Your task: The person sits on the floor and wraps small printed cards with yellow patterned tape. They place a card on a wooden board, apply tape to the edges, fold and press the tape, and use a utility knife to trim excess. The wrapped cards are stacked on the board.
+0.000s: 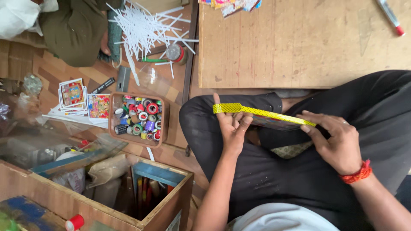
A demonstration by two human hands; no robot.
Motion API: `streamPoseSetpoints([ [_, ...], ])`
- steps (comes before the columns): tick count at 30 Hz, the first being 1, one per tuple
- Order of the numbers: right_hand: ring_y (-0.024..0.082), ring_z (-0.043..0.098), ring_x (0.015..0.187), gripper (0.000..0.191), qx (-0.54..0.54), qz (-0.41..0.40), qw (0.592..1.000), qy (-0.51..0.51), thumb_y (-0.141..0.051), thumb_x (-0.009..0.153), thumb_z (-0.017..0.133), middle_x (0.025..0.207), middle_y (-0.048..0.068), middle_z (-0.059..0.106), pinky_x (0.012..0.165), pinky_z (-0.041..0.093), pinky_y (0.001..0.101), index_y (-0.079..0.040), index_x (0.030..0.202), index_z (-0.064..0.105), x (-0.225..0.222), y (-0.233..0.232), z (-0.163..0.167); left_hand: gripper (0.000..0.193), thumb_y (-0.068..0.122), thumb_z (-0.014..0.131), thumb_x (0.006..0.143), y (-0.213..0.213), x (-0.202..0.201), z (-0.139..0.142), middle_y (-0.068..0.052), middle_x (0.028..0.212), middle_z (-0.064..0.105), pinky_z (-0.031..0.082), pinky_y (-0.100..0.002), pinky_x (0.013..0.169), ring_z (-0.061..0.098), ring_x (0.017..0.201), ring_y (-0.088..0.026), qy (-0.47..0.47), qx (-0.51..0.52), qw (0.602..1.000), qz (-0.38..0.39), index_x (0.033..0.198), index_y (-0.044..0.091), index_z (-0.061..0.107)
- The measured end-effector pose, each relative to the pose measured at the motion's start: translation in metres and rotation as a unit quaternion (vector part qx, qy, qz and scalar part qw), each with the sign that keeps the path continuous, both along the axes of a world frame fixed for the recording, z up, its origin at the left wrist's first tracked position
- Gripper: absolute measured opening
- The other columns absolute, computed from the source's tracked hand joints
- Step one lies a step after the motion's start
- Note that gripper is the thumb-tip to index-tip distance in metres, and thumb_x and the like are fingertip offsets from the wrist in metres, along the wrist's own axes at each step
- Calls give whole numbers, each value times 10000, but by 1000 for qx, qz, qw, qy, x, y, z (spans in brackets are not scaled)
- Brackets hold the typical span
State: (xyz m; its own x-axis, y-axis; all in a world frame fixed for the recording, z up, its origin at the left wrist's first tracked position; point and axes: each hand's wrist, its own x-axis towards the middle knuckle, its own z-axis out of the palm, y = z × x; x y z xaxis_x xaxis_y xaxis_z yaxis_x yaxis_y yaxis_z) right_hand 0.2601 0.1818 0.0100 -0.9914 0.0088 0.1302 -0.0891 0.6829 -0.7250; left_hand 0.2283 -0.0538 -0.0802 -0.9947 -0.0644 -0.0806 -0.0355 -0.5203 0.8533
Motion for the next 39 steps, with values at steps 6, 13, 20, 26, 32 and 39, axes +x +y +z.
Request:
streamPoseSetpoints([
  [6, 144, 707, 974, 142, -320, -81, 943, -52, -7, 913, 796, 1079, 123, 770, 890, 569, 298, 31, 1024, 716, 4, -2, -23, 1135, 103, 824, 917, -3, -7, 9, -85, 1329, 489, 451, -362, 1095, 515, 1203, -185, 23, 53, 998, 28, 1722, 136, 25],
  [13, 154, 700, 938, 221, -546, 10, 833, -85, 63, 910, 714, 1038, 103, 736, 843, 583, 287, 28, 1127, 691, -2, 7, -9, 1058, 175, 794, 914, -1, 2, 37, -75, 1451, 438, 391, -484, 1161, 447, 1356, -225, 11, 135, 991, -5, 1667, 140, 52],
  [20, 148, 613, 957, 209, -531, 30, 842, -87, 61, 948, 667, 1098, 122, 675, 824, 508, 269, 53, 1155, 693, 3, -3, 46, 1034, 226, 797, 928, 10, 10, 52, -42, 1384, 492, 396, -481, 1161, 524, 1316, -208, -16, 174, 984, -17, 1672, 131, 85],
  [26, 220, 736, 1010, 177, -194, 47, 961, 193, 58, 852, 781, 1059, 167, 703, 863, 599, 292, 43, 994, 677, 12, -18, 79, 994, 257, 816, 902, 19, 17, 62, -72, 1322, 524, 420, -514, 1102, 551, 1236, -249, -41, 219, 974, -37, 1621, 116, 145],
  [32, 283, 746, 962, 141, -230, 18, 948, 219, 83, 818, 761, 980, 220, 701, 855, 621, 349, 46, 920, 672, 12, -25, 87, 991, 271, 811, 898, 26, 22, 71, -66, 1308, 533, 398, -543, 1149, 558, 1242, -236, -58, 244, 967, -40, 1629, 140, 154],
  [39, 274, 761, 884, 273, -179, -10, 925, 336, 113, 828, 786, 926, 221, 702, 735, 631, 341, 30, 948, 555, 13, -27, 67, 1001, 260, 807, 916, 29, 25, 74, -45, 1309, 533, 398, -547, 1149, 554, 1231, -228, -52, 244, 968, -39, 1645, 118, 137],
])
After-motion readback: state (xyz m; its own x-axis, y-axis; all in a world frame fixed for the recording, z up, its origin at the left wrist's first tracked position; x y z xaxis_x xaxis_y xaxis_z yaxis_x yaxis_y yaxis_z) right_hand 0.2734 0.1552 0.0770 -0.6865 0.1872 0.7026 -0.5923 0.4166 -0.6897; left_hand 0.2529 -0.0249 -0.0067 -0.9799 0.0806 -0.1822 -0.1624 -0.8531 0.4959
